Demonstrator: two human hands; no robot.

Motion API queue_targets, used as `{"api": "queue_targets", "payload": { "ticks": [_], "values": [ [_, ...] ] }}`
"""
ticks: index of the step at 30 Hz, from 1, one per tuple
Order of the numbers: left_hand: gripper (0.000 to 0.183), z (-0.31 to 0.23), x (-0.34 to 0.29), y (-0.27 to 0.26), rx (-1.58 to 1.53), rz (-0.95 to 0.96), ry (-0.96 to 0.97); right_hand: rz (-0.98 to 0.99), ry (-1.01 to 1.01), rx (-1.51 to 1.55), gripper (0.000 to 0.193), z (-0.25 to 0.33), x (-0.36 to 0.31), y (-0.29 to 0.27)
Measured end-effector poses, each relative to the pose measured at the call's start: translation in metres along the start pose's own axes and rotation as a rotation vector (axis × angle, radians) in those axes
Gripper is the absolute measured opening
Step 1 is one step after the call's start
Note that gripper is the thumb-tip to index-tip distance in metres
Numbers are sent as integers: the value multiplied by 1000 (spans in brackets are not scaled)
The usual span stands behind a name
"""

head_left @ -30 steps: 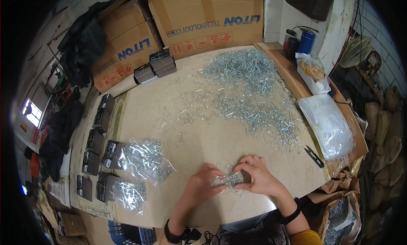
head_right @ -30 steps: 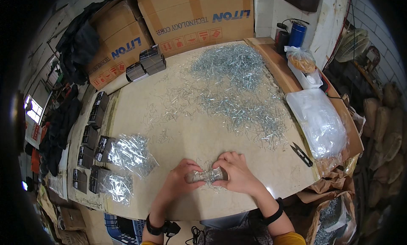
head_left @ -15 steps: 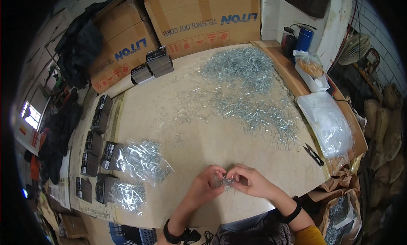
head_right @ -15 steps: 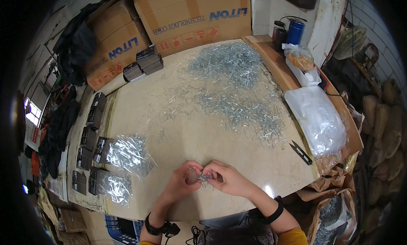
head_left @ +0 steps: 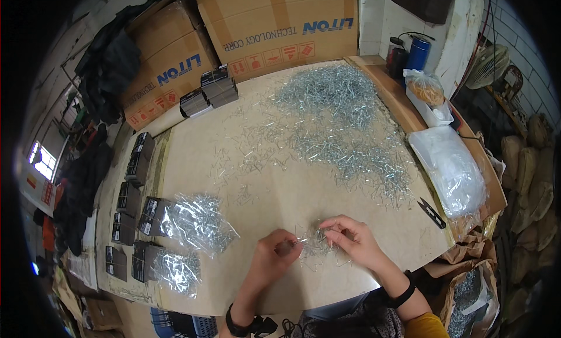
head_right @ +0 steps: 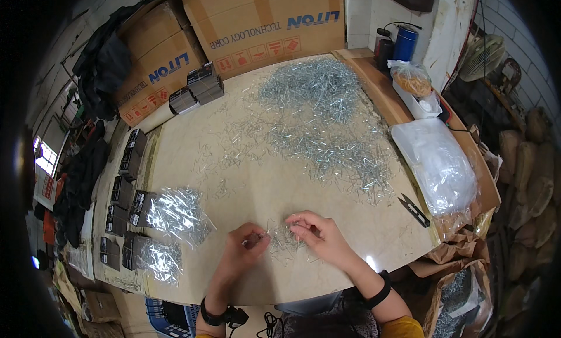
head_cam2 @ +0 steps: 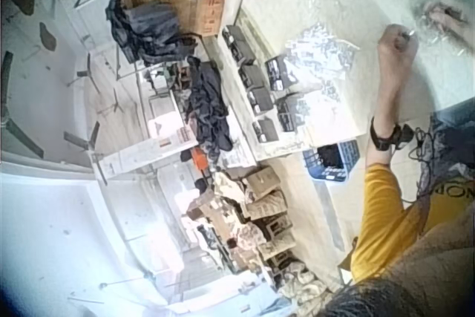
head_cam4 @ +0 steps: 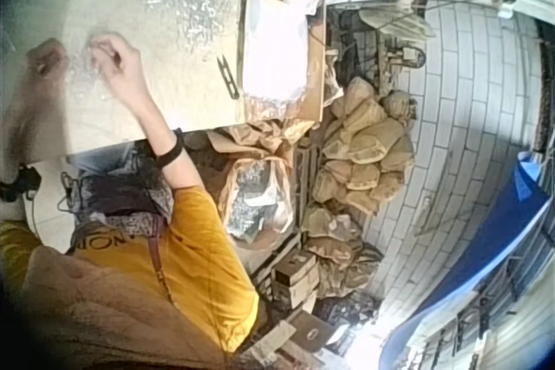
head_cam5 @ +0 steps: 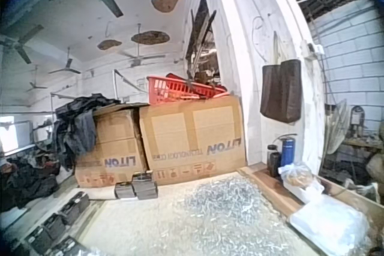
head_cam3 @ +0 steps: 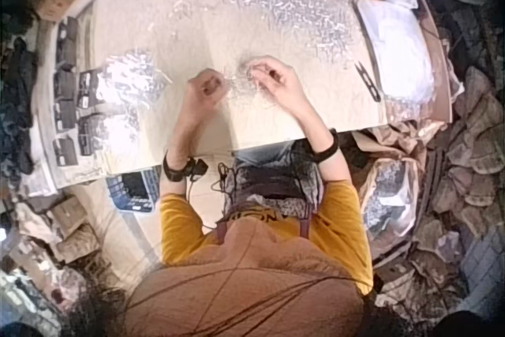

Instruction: Sorting small metal pins and placing them into individual plastic bags on a workshop table.

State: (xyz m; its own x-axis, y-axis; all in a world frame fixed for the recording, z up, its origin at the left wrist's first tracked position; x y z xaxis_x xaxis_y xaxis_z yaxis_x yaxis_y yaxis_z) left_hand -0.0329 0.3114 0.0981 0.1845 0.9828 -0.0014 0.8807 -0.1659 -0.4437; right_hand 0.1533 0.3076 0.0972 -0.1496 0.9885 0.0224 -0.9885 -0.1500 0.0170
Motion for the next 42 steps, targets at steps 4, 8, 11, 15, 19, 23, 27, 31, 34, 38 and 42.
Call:
{"api": "queue_targets", "payload": {
  "ticks": [4, 8, 11, 15, 19, 23, 27, 31, 34, 38, 42],
  "values": [
    [11, 13, 0, 5, -90, 64, -112, -21, 63, 99, 10, -9, 0, -3],
    [11, -2, 0, -1, -48, -27, 151, 27, -262, -341, 16, 6, 0, 2],
    [12, 2, 2, -3, -5, -49, 79, -33, -149, -301, 18, -4, 2, -5],
    [13, 6, 3, -9, 69, -118, 48, -19, 106, 3, 20, -10, 0, -3],
    [22, -14, 2, -14, 134, -133, 78, 8, 17, -37, 24, -14, 3, -2],
    [26, -8, 3, -15, 134, -163, 45, 49, -205, -377, 32, -2, 1, 0],
    [21, -15, 1, -3, 161, -59, 181, -45, -308, -580, 30, 8, 0, -6],
    [19, -14, -3, 15, 211, 86, 237, -25, -409, -791, 25, 14, -4, 3],
    [15, -13, -4, 16, 166, 68, 314, 87, -322, -663, 22, 2, -2, 5],
    [17, -16, -5, 13, 155, 130, 249, 70, -154, -332, 18, -9, 0, 0],
    [12, -12, -5, 4, 58, 109, 111, 4, 53, 29, 21, -5, 1, 0]
  ]
}}
Point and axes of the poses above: each hand's wrist, its own x-axis towards the middle knuckle, its own y-axis out of the palm, z = x × y, the point moved 8 cm from there along x, towards the middle knuckle, and after that the axes turned 3 degrees about -z, right-handed, at the moved point
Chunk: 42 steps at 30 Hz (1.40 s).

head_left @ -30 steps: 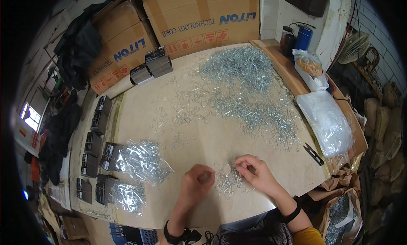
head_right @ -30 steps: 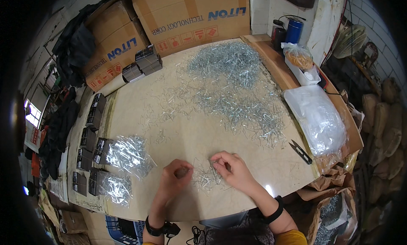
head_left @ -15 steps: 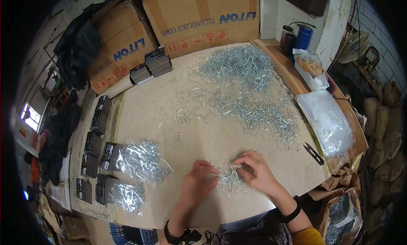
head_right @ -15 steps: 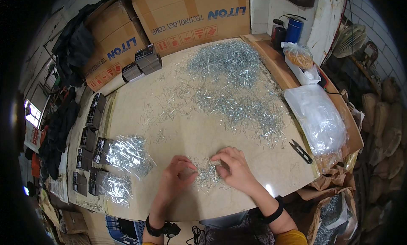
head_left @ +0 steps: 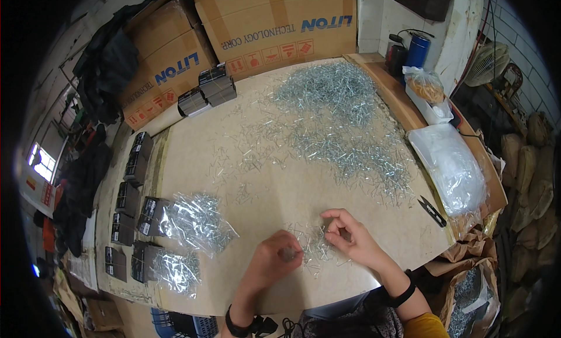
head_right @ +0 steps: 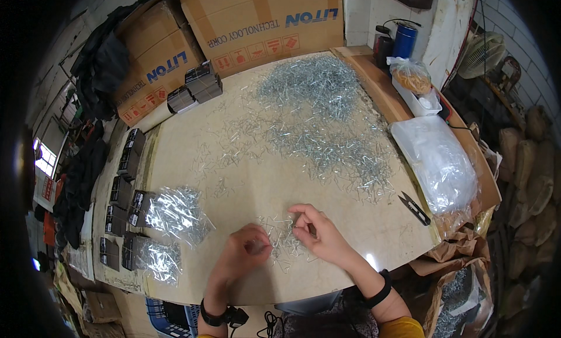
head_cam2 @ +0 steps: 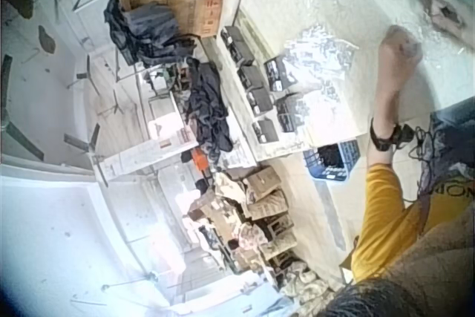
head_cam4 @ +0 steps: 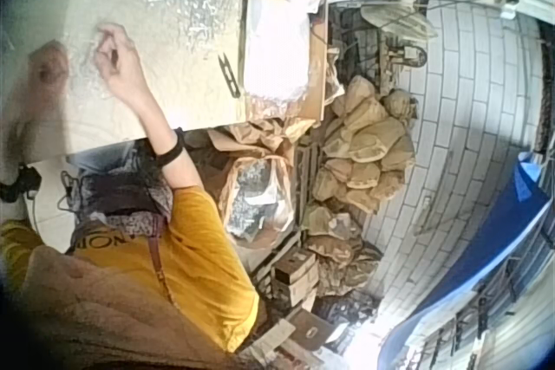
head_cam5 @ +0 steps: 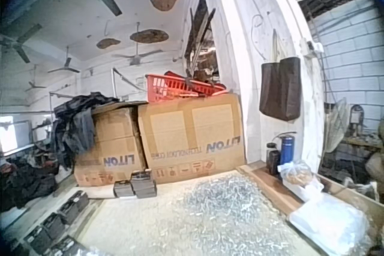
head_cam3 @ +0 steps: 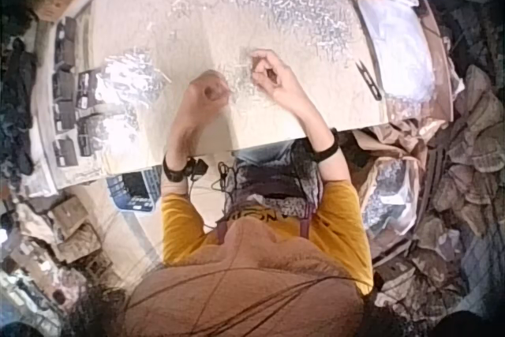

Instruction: Sorting small metal pins and placing them into individual plastic bags on a workshop table.

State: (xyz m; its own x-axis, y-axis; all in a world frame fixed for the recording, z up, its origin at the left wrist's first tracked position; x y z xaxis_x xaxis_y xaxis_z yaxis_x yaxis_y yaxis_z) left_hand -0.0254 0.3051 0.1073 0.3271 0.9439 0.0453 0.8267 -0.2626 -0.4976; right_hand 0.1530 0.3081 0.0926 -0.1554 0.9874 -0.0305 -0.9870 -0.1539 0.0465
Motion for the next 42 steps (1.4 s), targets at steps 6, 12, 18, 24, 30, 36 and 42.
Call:
{"api": "queue_targets", "payload": {
  "ticks": [6, 12, 18, 24, 30, 36, 42],
  "values": [
    [13, 15, 1, -12, -26, -162, -209, 17, -314, -522, 19, 11, -2, 1],
    [18, -2, 4, -20, 157, -248, -5, -50, -304, -330, 15, 16, 0, -5],
    [21, 4, 1, -4, 142, -12, 9, 14, -391, -378, 13, 24, -2, -2],
    [21, -8, 5, -6, 168, -102, 71, 39, -447, -460, 13, 25, -4, -1],
    [27, -6, -1, -1, 157, -7, 111, 64, -448, -676, 22, 18, -3, 4],
    [51, 10, 1, -27, 259, -217, -44, 20, -529, -765, 46, 10, -1, 10],
    [77, 7, -14, -7, 232, 106, -29, 336, -502, -676, 91, 7, -10, 35]
  ]
}}
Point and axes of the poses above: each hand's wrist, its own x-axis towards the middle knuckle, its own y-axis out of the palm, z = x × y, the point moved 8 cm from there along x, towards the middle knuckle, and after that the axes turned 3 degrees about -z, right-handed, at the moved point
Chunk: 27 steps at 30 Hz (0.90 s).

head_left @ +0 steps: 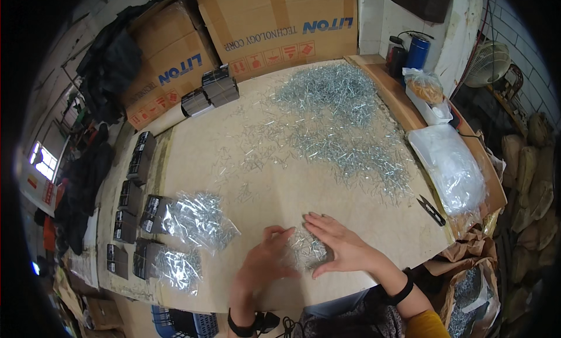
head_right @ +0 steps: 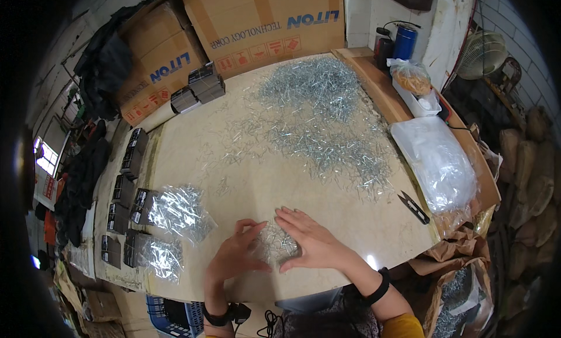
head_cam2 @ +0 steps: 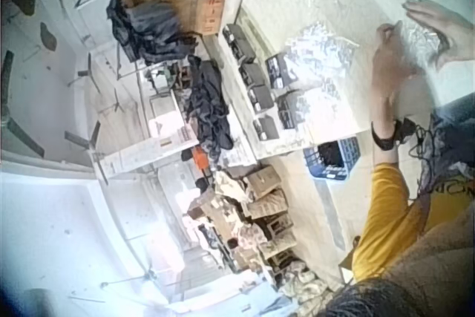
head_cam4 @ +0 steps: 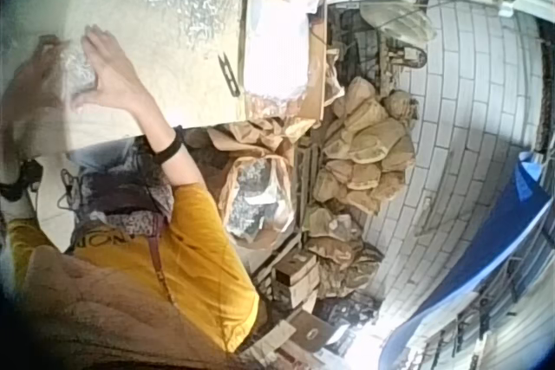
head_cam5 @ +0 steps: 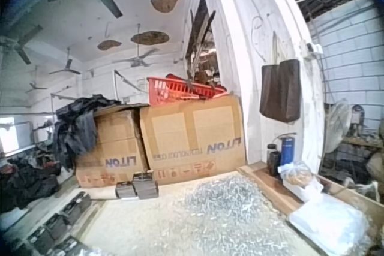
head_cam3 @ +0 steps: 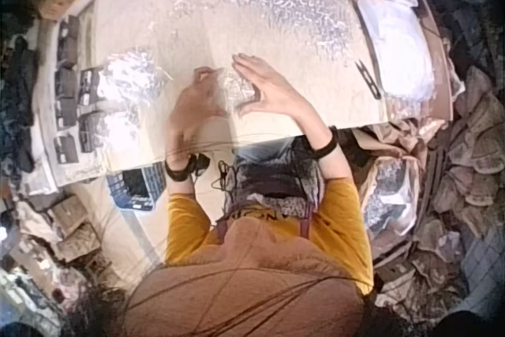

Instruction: Sorting small metal pins and placing them into individual plastic bags on a workshop table.

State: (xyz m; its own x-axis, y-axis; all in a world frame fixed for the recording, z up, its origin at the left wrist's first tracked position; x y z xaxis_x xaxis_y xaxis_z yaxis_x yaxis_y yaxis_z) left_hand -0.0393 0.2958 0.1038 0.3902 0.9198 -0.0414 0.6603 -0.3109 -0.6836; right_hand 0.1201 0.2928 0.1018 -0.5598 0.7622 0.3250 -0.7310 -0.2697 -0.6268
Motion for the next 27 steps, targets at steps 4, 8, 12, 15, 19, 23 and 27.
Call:
{"api": "queue_targets", "payload": {
  "ticks": [4, 8, 12, 15, 19, 23, 27],
  "values": [
    [66, -17, -13, -6, 119, -144, -40, 50, -44, -306, 100, 12, 4, 18],
    [46, -1, -52, -33, 31, -399, -214, 148, -258, -386, 72, 33, 6, 45],
    [14, -12, -95, -34, -390, -596, -88, 136, -340, -339, 54, 44, -12, 34],
    [19, -10, -120, 2, -798, -606, -211, -62, -249, -228, 51, 75, -33, 0],
    [29, -32, -133, 63, -1184, -607, -290, -23, 103, 341, 41, 92, -92, 36],
    [20, -41, -138, 114, -1248, -481, -322, -227, 378, 607, 23, 69, -142, 47],
    [13, -34, -144, 123, -1050, -336, -384, -491, 581, 712, 12, 42, -172, 27]
  ]
}}
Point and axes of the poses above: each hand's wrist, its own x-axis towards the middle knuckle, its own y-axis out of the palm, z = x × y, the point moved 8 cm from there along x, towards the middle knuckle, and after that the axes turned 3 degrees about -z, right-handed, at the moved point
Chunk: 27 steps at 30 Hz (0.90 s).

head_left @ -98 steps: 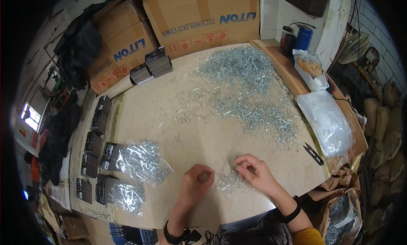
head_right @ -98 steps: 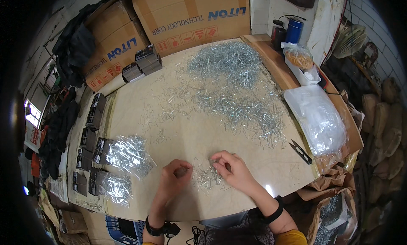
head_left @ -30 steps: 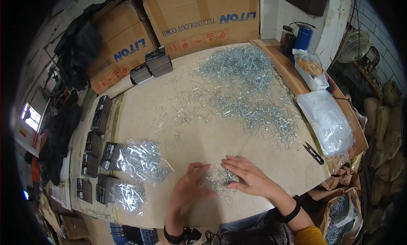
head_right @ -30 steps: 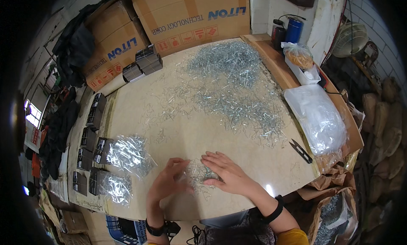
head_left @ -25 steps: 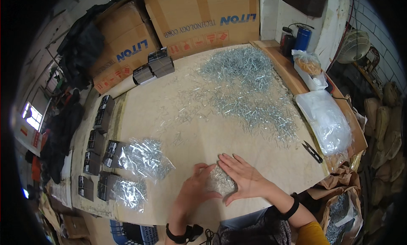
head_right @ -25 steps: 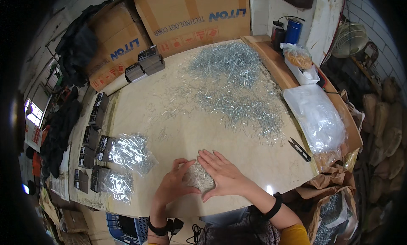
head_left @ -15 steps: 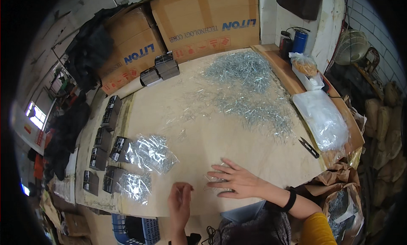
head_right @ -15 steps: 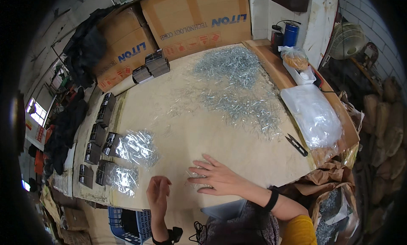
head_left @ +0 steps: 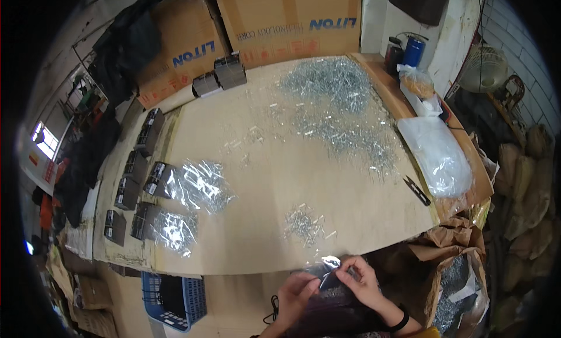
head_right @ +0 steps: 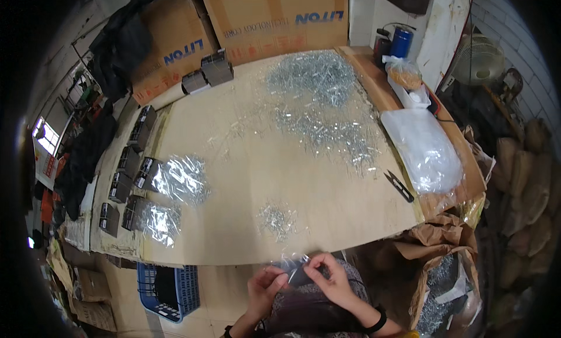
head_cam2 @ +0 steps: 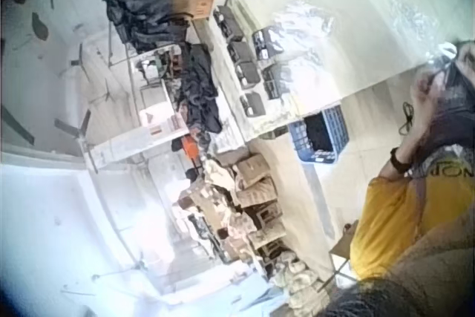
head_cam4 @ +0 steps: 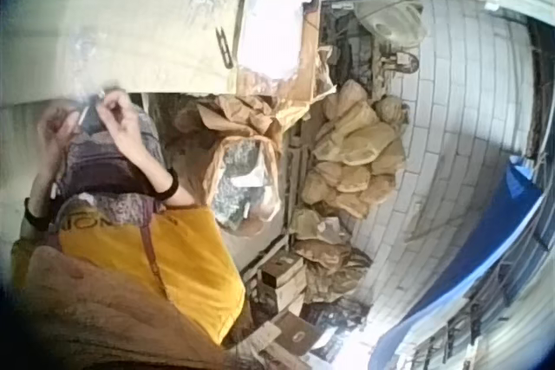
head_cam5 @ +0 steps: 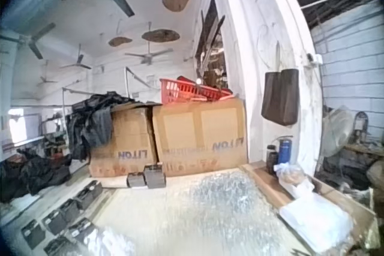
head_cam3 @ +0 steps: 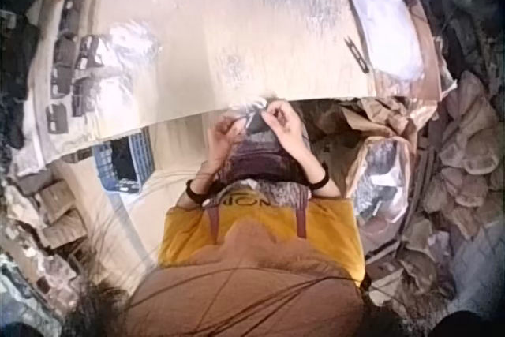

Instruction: Sorting small metal pins and placing them into individual plastic bags on a workshop table.

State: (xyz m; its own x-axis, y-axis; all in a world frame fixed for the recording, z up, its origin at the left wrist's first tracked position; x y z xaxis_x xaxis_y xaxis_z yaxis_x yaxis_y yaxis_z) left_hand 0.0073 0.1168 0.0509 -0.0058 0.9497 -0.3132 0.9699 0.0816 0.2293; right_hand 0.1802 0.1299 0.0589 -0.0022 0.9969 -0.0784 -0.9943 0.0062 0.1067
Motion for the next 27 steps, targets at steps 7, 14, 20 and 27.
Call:
{"api": "queue_targets", "payload": {
  "ticks": [7, 14, 20, 27],
  "values": [
    [8, 26, -14, 1, 159, 142, -151, 205, 23, -141, 30, -5, -9, 5],
    [18, 22, -17, 5, 0, 173, 233, 263, 236, 186, 13, -39, -30, 11],
    [36, 11, -22, 11, 614, 310, 224, 531, -150, -612, 12, -25, -40, 20],
    [11, 68, -34, -8, 753, 364, -42, 460, 339, -513, 13, -82, -61, -7]
  ]
}}
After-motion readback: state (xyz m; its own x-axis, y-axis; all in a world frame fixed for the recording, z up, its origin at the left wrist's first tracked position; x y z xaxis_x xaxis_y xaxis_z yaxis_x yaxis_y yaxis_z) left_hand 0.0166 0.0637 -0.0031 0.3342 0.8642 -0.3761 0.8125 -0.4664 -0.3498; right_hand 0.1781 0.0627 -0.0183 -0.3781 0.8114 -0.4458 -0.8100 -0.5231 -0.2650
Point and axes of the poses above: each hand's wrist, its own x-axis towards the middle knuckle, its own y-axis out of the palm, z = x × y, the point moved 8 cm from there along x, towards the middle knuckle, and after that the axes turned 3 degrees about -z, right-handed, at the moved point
